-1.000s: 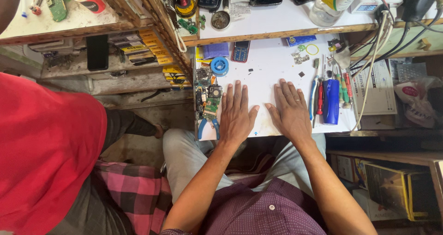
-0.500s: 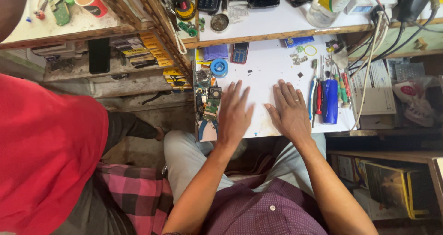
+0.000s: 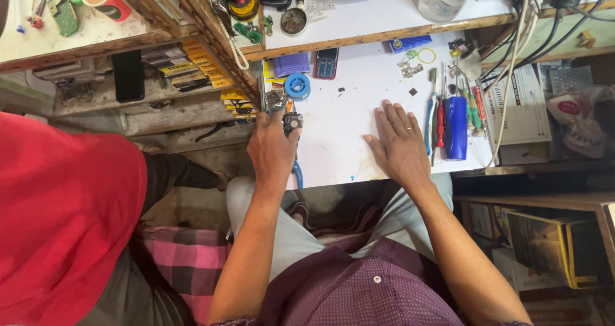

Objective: The person picks up a smartphone, removes a SIM card, and then uses a heat gun to apply heat to the phone's screen area. The person holds the phone steady while directing the heat gun across the screen surface.

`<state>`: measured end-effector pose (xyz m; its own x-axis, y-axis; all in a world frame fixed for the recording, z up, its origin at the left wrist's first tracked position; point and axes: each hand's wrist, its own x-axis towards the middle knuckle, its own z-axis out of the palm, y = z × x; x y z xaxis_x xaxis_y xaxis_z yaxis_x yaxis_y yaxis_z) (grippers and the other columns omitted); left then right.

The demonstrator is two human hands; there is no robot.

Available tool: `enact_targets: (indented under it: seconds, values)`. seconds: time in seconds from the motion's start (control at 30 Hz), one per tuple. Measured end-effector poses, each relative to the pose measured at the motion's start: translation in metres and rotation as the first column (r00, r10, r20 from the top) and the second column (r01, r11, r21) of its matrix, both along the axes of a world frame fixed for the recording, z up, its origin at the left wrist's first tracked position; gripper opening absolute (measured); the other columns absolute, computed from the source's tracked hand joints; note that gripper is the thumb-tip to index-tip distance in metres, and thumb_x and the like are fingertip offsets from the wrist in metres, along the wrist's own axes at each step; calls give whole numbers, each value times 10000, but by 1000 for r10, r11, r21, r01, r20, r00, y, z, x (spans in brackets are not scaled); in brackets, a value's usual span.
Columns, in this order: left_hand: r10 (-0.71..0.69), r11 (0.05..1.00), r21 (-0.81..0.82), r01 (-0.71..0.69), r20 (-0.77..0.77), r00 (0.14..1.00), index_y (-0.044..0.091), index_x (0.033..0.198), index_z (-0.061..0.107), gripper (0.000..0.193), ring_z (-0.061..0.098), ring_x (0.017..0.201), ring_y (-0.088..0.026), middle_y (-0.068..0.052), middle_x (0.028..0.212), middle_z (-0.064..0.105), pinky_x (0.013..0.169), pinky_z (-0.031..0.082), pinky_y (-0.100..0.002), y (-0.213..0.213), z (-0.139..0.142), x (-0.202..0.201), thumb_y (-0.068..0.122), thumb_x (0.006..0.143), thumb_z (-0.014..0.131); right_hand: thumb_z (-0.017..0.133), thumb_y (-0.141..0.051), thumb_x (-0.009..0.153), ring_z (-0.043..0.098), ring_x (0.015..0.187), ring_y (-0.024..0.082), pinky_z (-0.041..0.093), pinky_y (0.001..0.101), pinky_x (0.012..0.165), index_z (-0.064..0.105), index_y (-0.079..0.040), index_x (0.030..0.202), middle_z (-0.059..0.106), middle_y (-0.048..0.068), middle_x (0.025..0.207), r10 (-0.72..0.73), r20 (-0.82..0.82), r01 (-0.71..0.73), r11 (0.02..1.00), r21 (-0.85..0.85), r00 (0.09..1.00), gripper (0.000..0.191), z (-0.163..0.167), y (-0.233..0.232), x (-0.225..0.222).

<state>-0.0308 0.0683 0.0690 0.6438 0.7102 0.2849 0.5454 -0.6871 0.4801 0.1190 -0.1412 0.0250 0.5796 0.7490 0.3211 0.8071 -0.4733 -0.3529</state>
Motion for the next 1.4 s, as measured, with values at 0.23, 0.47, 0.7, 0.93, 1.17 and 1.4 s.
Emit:
enact_targets:
  seconds: [0.23, 0.47, 0.7, 0.93, 1.17, 1.4]
  values:
    - [-69, 997, -34, 73, 100, 993, 95, 1110, 733, 289, 705, 844, -327, -104, 964, 706, 726, 551, -440, -13, 24, 16, 258, 880, 798, 607, -385, 992, 419, 1448, 400, 302, 525, 1195, 546, 16, 1444, 467, 227, 1558, -6, -26, 5, 1000, -17, 1000, 607, 8, 3, 0]
    - [-281, 959, 67, 275, 332, 900, 14, 1126, 712, 262, 712, 850, -294, -147, 990, 711, 755, 569, -401, -5, 67, 103, 227, 974, 732, 604, -394, 977, 421, 1445, 386, 302, 517, 1192, 549, 2, 1428, 477, 210, 1549, -14, -1, 14, 1000, -11, 1000, 603, 17, 5, -2]
    - [-121, 973, 216, 81, 180, 976, -4, 1195, 626, 671, 631, 1037, -393, -224, 1151, 606, 813, 560, -483, 17, 112, 220, 449, 746, 837, 617, -402, 949, 443, 1419, 381, 317, 516, 1171, 573, -16, 1393, 493, 205, 1519, -35, -5, 35, 999, 12, 999, 590, 30, 9, -4]
    - [74, 988, 134, -80, 48, 996, -2, 1234, 560, 918, 617, 1042, -417, -260, 1108, 605, 809, 543, -523, 17, 125, 247, 607, 625, 881, 608, -405, 962, 444, 1422, 378, 318, 513, 1178, 581, -10, 1382, 507, 201, 1507, -32, 3, 32, 1000, 1, 999, 576, 32, 8, -4]
    - [57, 997, 37, -62, 125, 990, -33, 1212, 549, 907, 618, 1087, -422, -262, 1159, 591, 903, 531, -514, 25, 125, 245, 526, 592, 903, 602, -415, 960, 433, 1423, 369, 310, 509, 1175, 588, -15, 1378, 514, 202, 1502, -38, -10, 38, 999, -6, 999, 578, 35, 8, -5]
    - [-143, 990, 35, 139, 317, 938, -47, 1364, 519, 846, 610, 1122, -423, -288, 1196, 556, 976, 521, -481, 27, 109, 209, 317, 676, 850, 607, -418, 959, 436, 1422, 368, 315, 509, 1175, 594, -21, 1376, 515, 197, 1500, -38, 4, 38, 999, 4, 999, 575, 32, 7, -4]
